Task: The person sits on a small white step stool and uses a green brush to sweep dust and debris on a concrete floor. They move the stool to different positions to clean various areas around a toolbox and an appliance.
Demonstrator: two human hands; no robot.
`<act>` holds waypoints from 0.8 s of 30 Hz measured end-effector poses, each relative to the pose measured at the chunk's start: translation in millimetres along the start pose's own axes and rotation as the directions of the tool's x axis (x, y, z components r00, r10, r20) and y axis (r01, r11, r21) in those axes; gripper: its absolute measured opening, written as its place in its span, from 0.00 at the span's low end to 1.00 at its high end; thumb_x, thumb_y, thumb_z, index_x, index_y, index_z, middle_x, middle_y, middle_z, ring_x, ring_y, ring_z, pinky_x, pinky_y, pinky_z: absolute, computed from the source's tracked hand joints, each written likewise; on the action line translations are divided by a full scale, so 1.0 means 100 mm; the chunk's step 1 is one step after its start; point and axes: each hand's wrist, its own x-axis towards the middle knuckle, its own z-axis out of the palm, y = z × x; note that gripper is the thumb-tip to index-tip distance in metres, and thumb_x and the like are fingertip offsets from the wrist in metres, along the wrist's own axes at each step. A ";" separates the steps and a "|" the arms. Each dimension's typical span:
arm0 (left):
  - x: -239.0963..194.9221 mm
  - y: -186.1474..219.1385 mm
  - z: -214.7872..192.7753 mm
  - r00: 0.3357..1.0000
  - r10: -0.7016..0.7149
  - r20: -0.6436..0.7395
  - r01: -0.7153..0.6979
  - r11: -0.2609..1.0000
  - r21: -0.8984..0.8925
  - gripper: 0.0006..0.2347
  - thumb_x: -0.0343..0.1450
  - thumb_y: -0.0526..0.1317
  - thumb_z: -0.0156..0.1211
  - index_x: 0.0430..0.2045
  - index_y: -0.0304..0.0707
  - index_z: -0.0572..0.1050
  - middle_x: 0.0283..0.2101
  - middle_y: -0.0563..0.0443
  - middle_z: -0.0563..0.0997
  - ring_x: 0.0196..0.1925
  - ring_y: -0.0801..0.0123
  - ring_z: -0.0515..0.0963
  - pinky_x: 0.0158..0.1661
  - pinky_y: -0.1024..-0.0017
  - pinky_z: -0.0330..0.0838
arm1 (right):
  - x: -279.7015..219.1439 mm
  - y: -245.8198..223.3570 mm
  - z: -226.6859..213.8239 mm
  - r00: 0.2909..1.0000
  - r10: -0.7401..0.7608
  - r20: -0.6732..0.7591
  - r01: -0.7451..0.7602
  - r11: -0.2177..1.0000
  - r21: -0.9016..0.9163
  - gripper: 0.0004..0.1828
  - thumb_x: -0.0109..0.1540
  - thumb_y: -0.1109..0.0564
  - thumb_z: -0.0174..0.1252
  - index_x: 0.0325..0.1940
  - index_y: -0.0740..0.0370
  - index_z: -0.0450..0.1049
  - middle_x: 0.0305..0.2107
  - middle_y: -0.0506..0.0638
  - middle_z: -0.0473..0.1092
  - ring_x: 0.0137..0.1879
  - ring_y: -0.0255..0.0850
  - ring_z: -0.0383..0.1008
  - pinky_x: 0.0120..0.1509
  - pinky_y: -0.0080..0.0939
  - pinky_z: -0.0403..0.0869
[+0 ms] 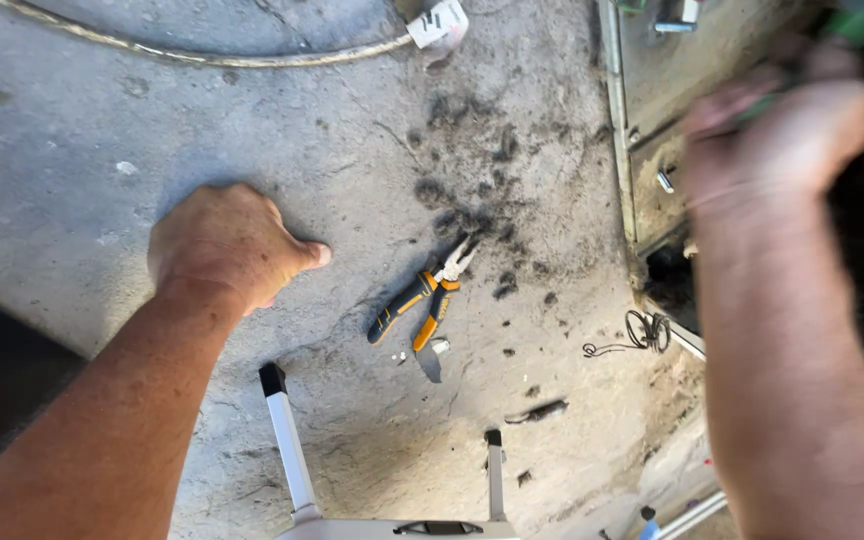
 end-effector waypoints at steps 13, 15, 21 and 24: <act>0.01 -0.01 0.01 1.000 -0.010 -0.009 0.010 1.000 -0.025 0.24 0.64 0.68 0.61 0.31 0.49 0.86 0.34 0.51 0.88 0.47 0.55 0.85 0.42 0.60 0.79 | -0.41 -0.14 0.27 0.996 0.083 -0.040 -0.084 0.996 -0.039 0.20 0.68 0.45 0.47 0.23 0.54 0.65 0.11 0.41 0.57 0.17 0.35 0.55 0.23 0.35 0.55; 0.01 0.01 -0.02 1.000 -0.025 -0.011 0.025 0.998 -0.058 0.22 0.65 0.67 0.63 0.30 0.50 0.85 0.25 0.52 0.87 0.43 0.58 0.86 0.41 0.61 0.78 | -0.55 -0.08 0.24 0.994 0.068 -0.084 -0.063 0.996 0.062 0.18 0.66 0.51 0.51 0.21 0.55 0.64 0.12 0.42 0.56 0.18 0.34 0.55 0.24 0.35 0.57; 0.04 0.00 0.03 0.999 -0.018 -0.030 0.017 0.999 -0.027 0.24 0.64 0.68 0.62 0.34 0.50 0.86 0.38 0.49 0.88 0.48 0.54 0.85 0.43 0.59 0.80 | 1.01 -0.12 -0.60 0.991 -0.054 -0.126 0.079 0.975 0.209 0.11 0.62 0.48 0.48 0.38 0.51 0.74 0.28 0.46 0.66 0.32 0.40 0.69 0.37 0.41 0.69; 0.01 0.01 0.00 1.000 -0.023 -0.006 0.022 0.999 -0.023 0.22 0.65 0.66 0.60 0.29 0.50 0.86 0.23 0.54 0.87 0.45 0.60 0.86 0.42 0.62 0.78 | -0.42 -0.09 0.40 0.993 -0.111 0.029 0.113 0.991 -0.074 0.19 0.58 0.41 0.50 0.20 0.56 0.64 0.10 0.47 0.55 0.13 0.43 0.57 0.16 0.46 0.61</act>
